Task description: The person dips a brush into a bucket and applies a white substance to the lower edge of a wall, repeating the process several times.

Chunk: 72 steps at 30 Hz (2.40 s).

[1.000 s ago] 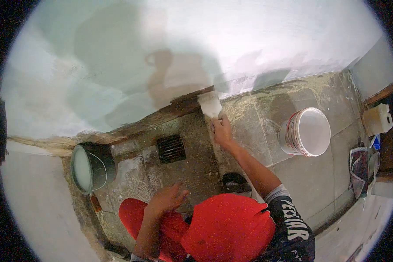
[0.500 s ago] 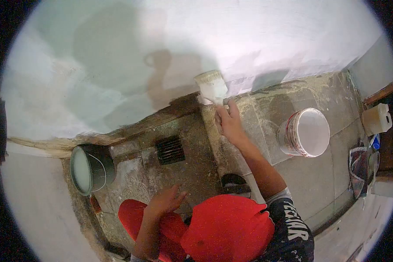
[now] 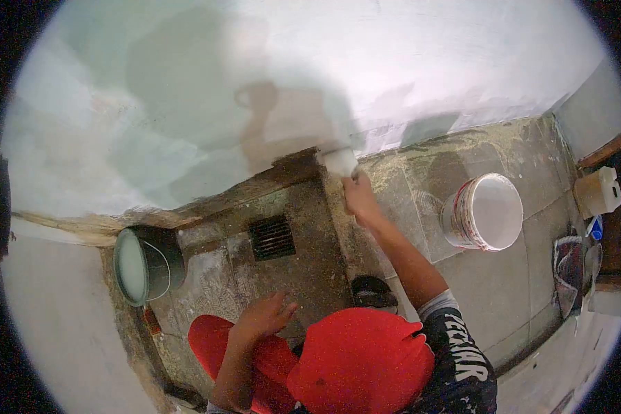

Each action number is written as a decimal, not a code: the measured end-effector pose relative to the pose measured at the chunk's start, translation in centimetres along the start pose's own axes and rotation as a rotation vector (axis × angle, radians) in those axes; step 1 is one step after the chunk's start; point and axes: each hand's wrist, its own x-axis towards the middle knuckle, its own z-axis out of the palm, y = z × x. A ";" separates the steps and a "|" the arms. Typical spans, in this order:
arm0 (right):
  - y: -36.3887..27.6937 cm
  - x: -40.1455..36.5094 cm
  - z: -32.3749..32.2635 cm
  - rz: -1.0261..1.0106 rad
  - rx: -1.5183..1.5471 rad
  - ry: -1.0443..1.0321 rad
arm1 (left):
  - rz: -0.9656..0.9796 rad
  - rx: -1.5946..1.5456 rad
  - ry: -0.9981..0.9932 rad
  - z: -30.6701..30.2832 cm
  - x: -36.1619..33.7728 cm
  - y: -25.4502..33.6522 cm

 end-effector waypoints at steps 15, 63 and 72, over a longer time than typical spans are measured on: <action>-0.7 1.3 -4.9 -0.363 0.071 -0.090 | -0.068 -0.001 -0.089 -1.8 0.0 2.0; -3.9 -4.0 -6.0 -0.200 0.194 -0.200 | -0.061 0.024 -0.111 -0.6 1.2 1.6; 0.5 3.1 -7.3 0.109 0.039 -0.076 | -0.096 0.006 -0.129 -1.0 1.0 1.5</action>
